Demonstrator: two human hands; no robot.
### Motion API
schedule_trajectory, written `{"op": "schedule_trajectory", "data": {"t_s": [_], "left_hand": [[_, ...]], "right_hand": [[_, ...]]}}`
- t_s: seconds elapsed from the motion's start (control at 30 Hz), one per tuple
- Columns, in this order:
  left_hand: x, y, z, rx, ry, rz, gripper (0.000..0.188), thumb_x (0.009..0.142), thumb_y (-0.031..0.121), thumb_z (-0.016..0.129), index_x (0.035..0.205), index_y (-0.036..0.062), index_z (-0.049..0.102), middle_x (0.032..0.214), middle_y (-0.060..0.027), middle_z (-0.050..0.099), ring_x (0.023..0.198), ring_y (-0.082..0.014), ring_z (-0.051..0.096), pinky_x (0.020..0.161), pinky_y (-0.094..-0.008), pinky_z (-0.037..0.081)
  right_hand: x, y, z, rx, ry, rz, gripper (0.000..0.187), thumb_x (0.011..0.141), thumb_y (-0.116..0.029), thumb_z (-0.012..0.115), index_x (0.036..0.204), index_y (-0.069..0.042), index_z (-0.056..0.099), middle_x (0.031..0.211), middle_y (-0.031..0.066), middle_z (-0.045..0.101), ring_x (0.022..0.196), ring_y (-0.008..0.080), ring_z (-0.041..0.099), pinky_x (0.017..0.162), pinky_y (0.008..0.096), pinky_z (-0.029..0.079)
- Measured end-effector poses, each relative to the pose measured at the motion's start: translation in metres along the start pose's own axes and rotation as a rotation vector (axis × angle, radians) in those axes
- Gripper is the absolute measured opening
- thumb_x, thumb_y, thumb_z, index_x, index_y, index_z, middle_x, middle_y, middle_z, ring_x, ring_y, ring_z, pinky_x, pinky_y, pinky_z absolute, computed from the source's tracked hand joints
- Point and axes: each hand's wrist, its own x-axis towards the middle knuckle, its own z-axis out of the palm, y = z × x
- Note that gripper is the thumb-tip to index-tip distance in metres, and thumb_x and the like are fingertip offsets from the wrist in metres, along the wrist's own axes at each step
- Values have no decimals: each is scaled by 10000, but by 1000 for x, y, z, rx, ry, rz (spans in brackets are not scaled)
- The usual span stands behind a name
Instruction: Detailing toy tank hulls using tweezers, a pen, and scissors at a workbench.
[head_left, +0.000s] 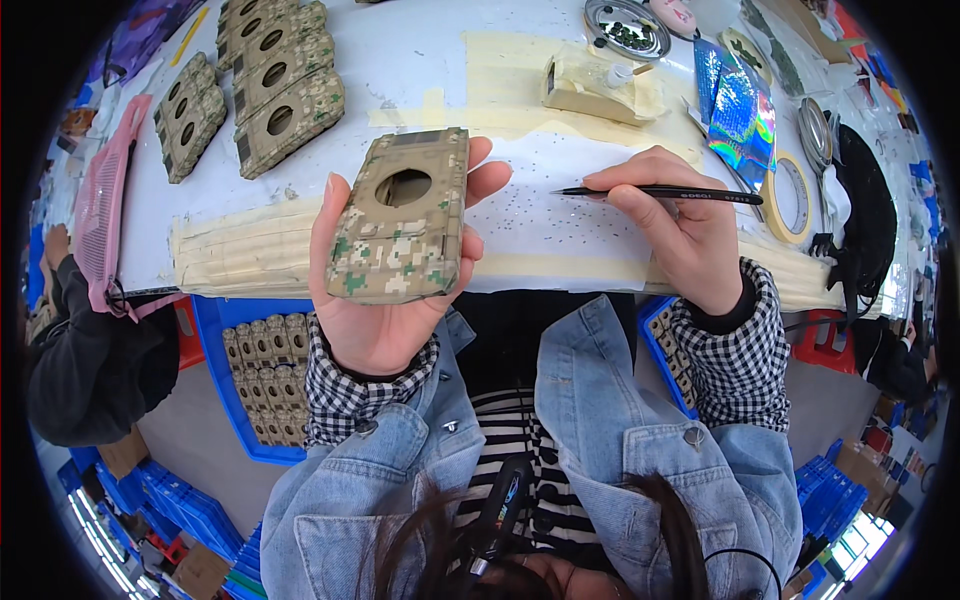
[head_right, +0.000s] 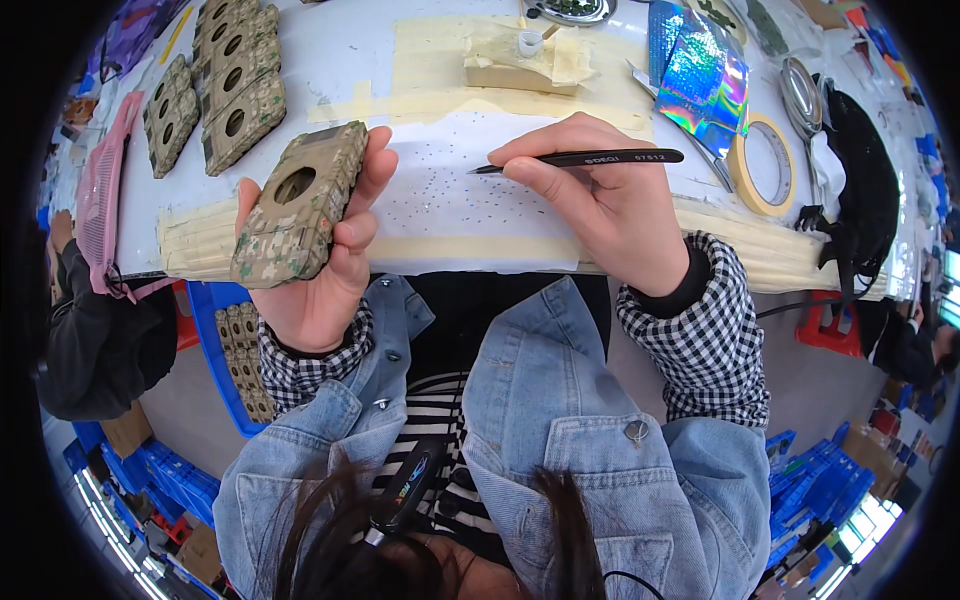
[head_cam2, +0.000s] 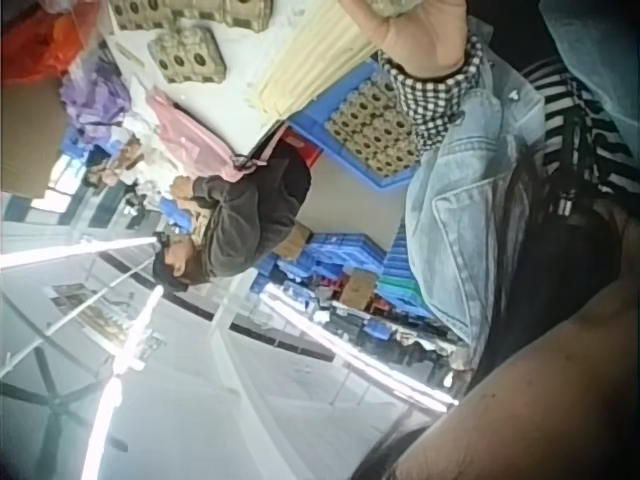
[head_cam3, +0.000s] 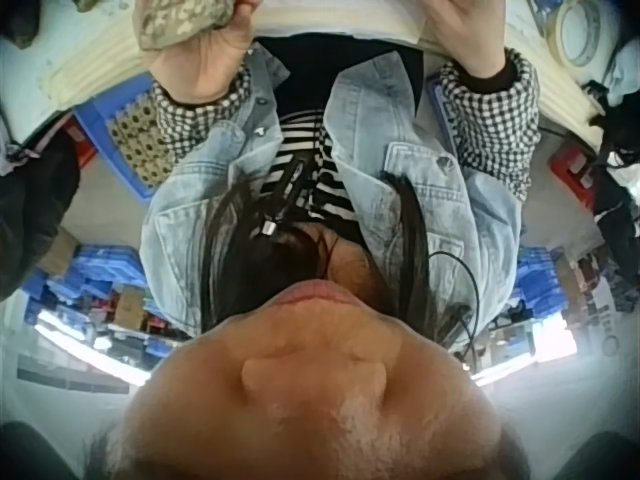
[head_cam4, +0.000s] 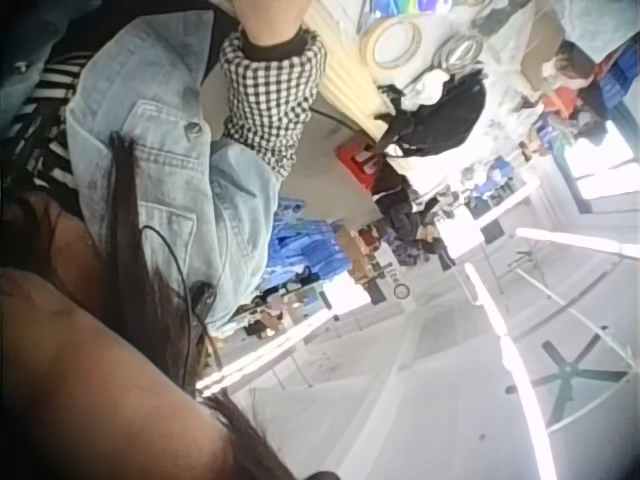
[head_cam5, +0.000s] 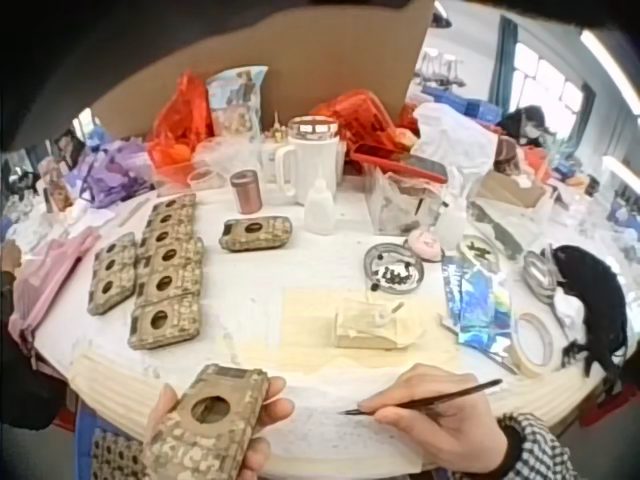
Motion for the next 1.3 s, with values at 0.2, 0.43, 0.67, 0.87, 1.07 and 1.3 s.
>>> {"op": "schedule_trajectory", "data": {"t_s": [0.2, 0.43, 0.67, 0.87, 1.07, 1.3], "left_hand": [[0, 0, 0, -8, 4, -1, 740, 942, 495, 264, 1395, -66, 96, 1401, -316, 193, 991, -375, 582, 822, -416, 551], [0, -1, -1, -11, -13, 2, 737, 943, 493, 261, 1395, -64, 93, 1402, -316, 191, 996, -376, 581, 826, -418, 550], [-1, 0, 0, 2, 4, 6, 741, 942, 502, 261, 1394, -63, 100, 1401, -309, 201, 990, -369, 586, 818, -408, 554], [0, 0, 0, 14, 3, 1, 742, 940, 504, 259, 1395, -62, 106, 1401, -308, 206, 986, -361, 592, 807, -401, 558], [-1, 6, -7, 32, -76, -77, 778, 937, 447, 389, 1412, -21, -12, 1448, -270, 96, 979, -270, 497, 892, -379, 511], [-1, 6, -6, 44, -64, -61, 784, 937, 448, 388, 1411, -22, -24, 1443, -278, 103, 972, -272, 499, 884, -374, 516]], "right_hand": [[0, 2, 1, 5, -5, -1, 137, 842, -81, 619, 940, 1, 670, 849, 83, 639, 783, 163, 579, 677, 253, 468], [1, 0, 1, 0, 8, -1, 134, 837, -83, 626, 930, -1, 674, 847, 83, 643, 775, 163, 580, 674, 254, 468], [1, -1, 0, -61, -6, -70, 126, 814, -87, 648, 912, -15, 683, 811, 85, 650, 758, 182, 582, 663, 273, 468], [2, -1, 1, -84, 6, -95, 121, 793, -76, 662, 899, -25, 689, 783, 82, 655, 732, 191, 580, 653, 284, 464], [2, 0, 1, -90, 7, -95, 123, 784, -68, 666, 896, -23, 690, 781, 78, 657, 727, 188, 581, 659, 284, 467], [2, 0, 1, -82, 10, -93, 118, 792, -72, 663, 895, -22, 690, 784, 80, 657, 730, 185, 582, 654, 277, 472]]}}
